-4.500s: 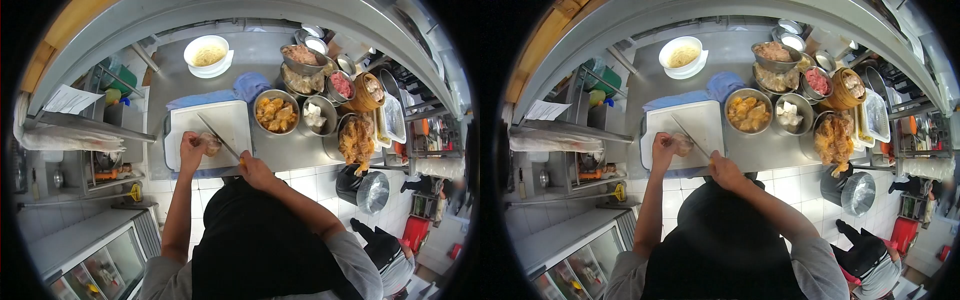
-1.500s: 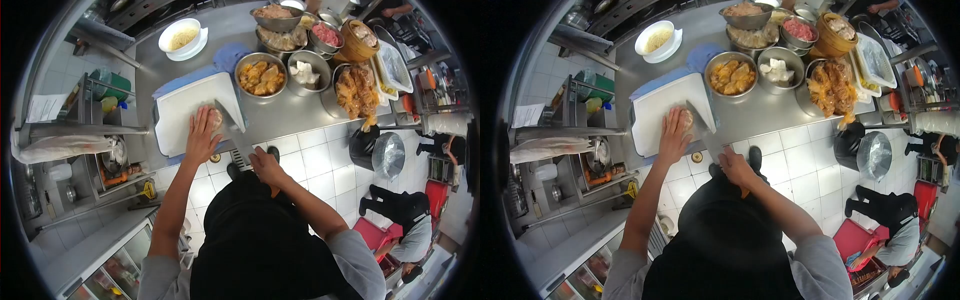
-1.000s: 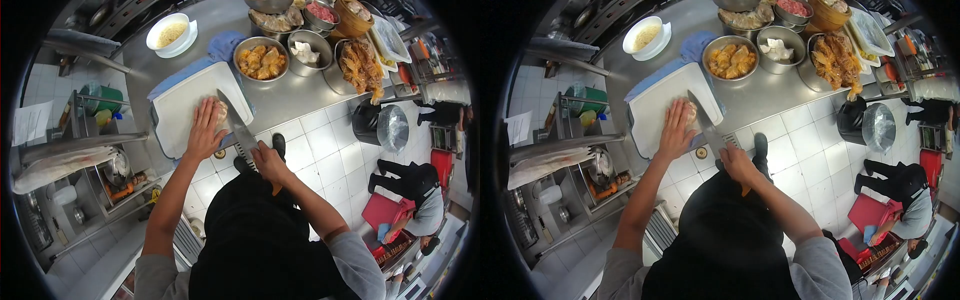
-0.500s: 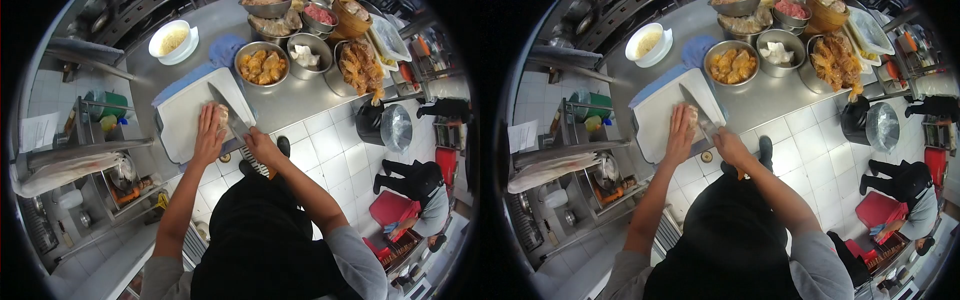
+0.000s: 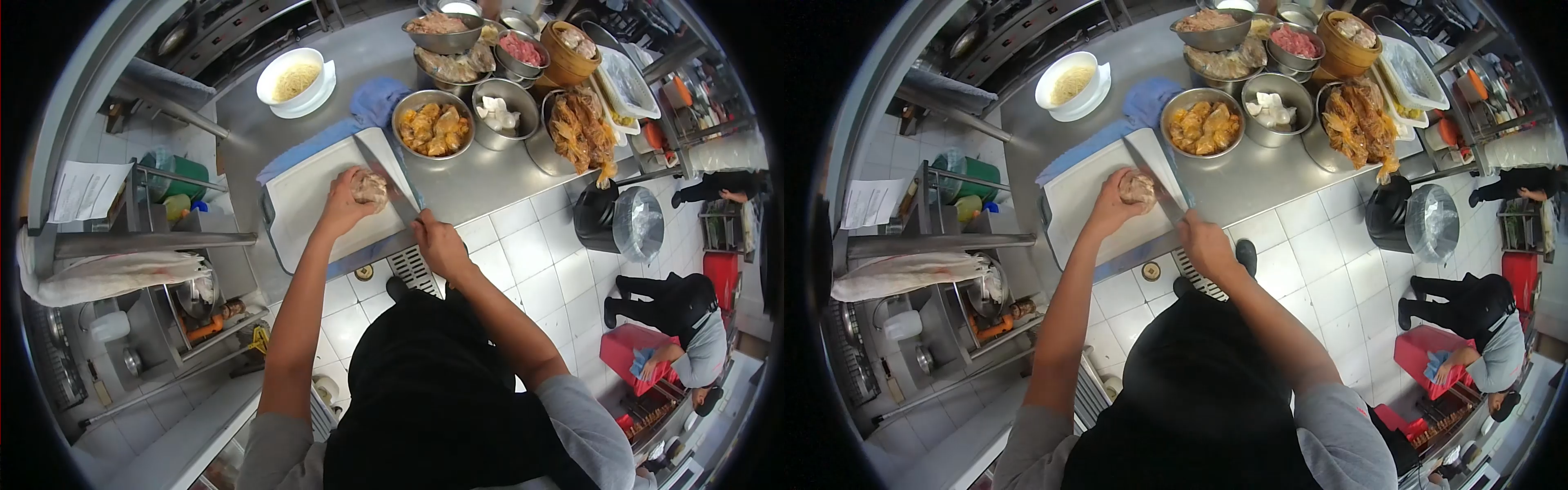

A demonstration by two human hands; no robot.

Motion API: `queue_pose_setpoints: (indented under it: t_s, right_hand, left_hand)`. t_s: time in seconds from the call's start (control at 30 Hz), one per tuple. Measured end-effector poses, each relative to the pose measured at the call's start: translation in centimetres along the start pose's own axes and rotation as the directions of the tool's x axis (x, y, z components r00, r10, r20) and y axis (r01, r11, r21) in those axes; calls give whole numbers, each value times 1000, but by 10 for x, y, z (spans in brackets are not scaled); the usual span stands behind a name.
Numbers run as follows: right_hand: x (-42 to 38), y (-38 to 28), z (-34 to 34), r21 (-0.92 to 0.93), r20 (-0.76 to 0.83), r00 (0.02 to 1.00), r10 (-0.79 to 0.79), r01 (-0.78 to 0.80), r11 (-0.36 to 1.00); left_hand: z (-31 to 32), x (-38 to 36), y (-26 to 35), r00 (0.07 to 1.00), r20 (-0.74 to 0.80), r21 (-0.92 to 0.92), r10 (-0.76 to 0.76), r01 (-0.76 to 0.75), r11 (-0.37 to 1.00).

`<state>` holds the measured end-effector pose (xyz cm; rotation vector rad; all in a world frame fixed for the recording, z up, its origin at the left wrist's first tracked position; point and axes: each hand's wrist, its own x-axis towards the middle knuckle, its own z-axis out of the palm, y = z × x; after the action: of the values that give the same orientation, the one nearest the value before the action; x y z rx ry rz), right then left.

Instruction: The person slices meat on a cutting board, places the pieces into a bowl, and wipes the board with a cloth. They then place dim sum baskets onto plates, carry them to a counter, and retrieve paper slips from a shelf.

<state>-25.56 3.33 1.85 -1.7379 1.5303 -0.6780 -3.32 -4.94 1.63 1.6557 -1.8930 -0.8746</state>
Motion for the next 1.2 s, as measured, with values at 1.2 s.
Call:
queue_pose_setpoints:
  t_s: [1.2]
  right_hand:
    - [-45, -52, -12, -291, 146, 981, -124, 163, 943]
  left_hand:
    - [6, -91, -13, 937, -327, -191, 122, -192, 963]
